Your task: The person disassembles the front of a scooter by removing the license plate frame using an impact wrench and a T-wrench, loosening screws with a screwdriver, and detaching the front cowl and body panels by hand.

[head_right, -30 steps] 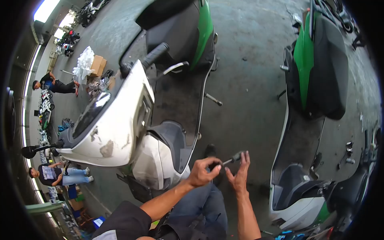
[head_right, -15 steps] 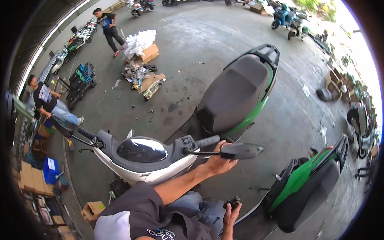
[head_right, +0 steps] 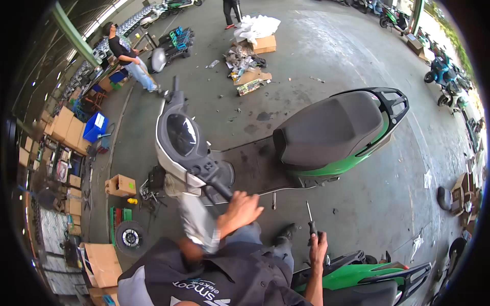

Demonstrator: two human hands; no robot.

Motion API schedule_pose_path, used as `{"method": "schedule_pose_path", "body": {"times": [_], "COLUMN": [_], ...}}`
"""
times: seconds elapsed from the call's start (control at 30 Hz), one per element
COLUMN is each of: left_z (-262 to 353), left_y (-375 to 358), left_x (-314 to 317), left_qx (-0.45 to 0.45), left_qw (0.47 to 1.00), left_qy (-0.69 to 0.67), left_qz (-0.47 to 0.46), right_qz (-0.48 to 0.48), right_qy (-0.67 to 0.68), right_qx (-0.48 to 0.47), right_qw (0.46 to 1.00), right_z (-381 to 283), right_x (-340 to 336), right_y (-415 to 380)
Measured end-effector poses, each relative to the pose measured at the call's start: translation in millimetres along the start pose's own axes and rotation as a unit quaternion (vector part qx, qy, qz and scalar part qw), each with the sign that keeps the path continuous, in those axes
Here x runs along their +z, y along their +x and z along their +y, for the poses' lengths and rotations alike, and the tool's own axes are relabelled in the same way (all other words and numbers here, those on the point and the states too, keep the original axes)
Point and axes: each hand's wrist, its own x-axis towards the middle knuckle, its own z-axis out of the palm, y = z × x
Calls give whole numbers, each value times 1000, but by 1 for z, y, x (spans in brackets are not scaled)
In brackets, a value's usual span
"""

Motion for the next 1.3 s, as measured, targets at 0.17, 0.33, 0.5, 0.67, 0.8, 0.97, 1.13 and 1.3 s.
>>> {"method": "schedule_pose_path", "body": {"times": [0.17,0.33,0.5,0.67,0.8,0.97,1.13,1.3], "left_z": [-44,-54,-28,-42,-87,-91,-125,-154], "left_y": [-98,-131,-107,-85,-58,-48,-71,-34], "left_x": [-79,-91,-28,9,-14,-12,-31,-18], "left_qx": [-232,-366,-345,-345,-324,-320,-448,-538], "left_qw": [970,931,900,859,777,808,750,606], "left_qy": [55,-13,-252,-377,-528,-493,-479,-582], "left_qz": [-40,-5,-86,4,106,41,81,67], "right_qz": [-27,-112,-243,-357,-408,-412,-501,-564], "right_qy": [-78,-156,-96,-47,-54,-25,13,89], "right_qx": [-3,-55,-42,-100,-74,-52,77,71], "right_qw": [997,980,964,928,909,909,862,818], "right_z": [13,0,-67,-124,-147,-146,-149,-127], "right_x": [-29,-1,63,132,179,229,275,323], "right_y": [26,47,46,56,79,118,149,163]}}
